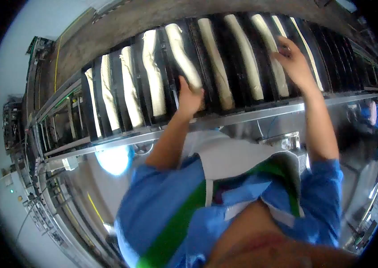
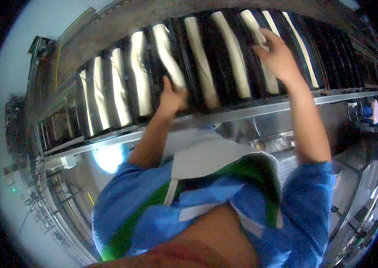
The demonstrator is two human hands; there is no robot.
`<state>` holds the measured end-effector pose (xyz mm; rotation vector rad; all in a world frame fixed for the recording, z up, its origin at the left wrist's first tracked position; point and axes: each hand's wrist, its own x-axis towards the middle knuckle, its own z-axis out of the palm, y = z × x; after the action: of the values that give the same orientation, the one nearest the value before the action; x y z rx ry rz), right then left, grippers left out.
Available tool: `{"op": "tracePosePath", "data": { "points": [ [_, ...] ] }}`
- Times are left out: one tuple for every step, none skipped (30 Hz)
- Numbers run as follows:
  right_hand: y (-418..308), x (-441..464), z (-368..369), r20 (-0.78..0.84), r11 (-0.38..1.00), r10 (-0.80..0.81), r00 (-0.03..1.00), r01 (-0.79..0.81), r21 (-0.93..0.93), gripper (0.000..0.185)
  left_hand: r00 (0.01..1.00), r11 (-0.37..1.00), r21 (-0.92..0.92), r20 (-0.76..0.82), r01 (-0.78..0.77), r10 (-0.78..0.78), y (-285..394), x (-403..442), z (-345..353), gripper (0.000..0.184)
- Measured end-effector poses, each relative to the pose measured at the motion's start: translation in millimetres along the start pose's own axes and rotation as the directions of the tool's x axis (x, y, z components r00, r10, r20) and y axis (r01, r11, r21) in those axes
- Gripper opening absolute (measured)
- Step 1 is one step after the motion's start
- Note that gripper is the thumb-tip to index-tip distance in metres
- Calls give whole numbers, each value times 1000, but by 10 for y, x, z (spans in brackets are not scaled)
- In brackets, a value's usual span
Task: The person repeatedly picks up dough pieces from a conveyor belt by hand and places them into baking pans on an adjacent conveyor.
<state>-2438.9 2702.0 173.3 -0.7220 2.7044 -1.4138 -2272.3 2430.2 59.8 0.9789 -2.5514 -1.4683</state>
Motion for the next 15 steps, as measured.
{"op": "tracePosePath", "data": {
  "points": [
    [231, -99, -123, -9, 999, 32, 999, -31, 20, 50, 1000, 982, -186, 11, -2, 4, 1, 83, -19, 79],
    [471, -231, -249, -20, 993, 81, 997, -79, 87, 48, 998, 999, -31, -56, 8, -10, 72, 102, -15, 76],
    [721, -383, -398, -29, 982, 126, 992, -121, 147, 46, 992, 993, 115, -124, 26, -12, 158, 108, 16, 73],
    [963, -577, -530, -58, 958, 198, 979, -181, 222, 46, 991, 993, 111, -131, 26, -11, 191, 103, 23, 73],
    [1226, -793, -668, -83, 925, 267, 960, -231, 300, 45, 956, 948, 279, -197, -156, 215, 217, 110, -4, 69],
    [1534, -1048, -824, -144, 929, 335, 931, -301, 213, 45, 873, 838, 451, -217, -307, 437, 223, 134, -73, 64],
    [1437, -1331, -879, -195, 833, 464, 864, -351, 427, 45, 819, 822, 428, -261, -377, 511, 122, 378, -220, 56],
    [1970, -1651, -973, -240, 791, 479, 844, -297, 535, 39, 857, 924, 158, -345, -348, 382, 275, 415, -357, 52],
    [2343, -1972, -1114, -237, 842, 476, 847, -361, 401, 37, 864, 948, 234, -406, -216, 297, 461, 469, -523, 46],
    [2715, -2293, -1253, -233, 873, 473, 850, -417, 253, 35, 826, 901, 393, -435, -185, 359, 486, 668, -693, 40],
    [3085, -2610, -1393, -230, 882, 470, 852, -459, 103, 34, 632, 692, 677, -428, -251, 647, 36, 1201, -850, 36],
    [3270, -2800, -1439, -266, 860, 503, 822, -506, 64, 34, 724, 773, 604, -444, -194, 528, 25, 1299, -945, 37],
    [3443, -2975, -1483, -301, 833, 535, 790, -553, 30, 34, 873, 577, 815, -323, 59, 366, -297, 1716, -1133, 39],
    [3808, -3322, -1545, -355, 889, 430, 830, -457, 8, 34, 843, 673, 728, -437, 127, 313, -600, 2057, -1240, 41],
    [3608, -3515, -1678, -380, 855, 422, 823, -500, -134, 38, 918, 414, 910, -193, 35, 347, -422, 1936, -1226, 34]
  ]
}}
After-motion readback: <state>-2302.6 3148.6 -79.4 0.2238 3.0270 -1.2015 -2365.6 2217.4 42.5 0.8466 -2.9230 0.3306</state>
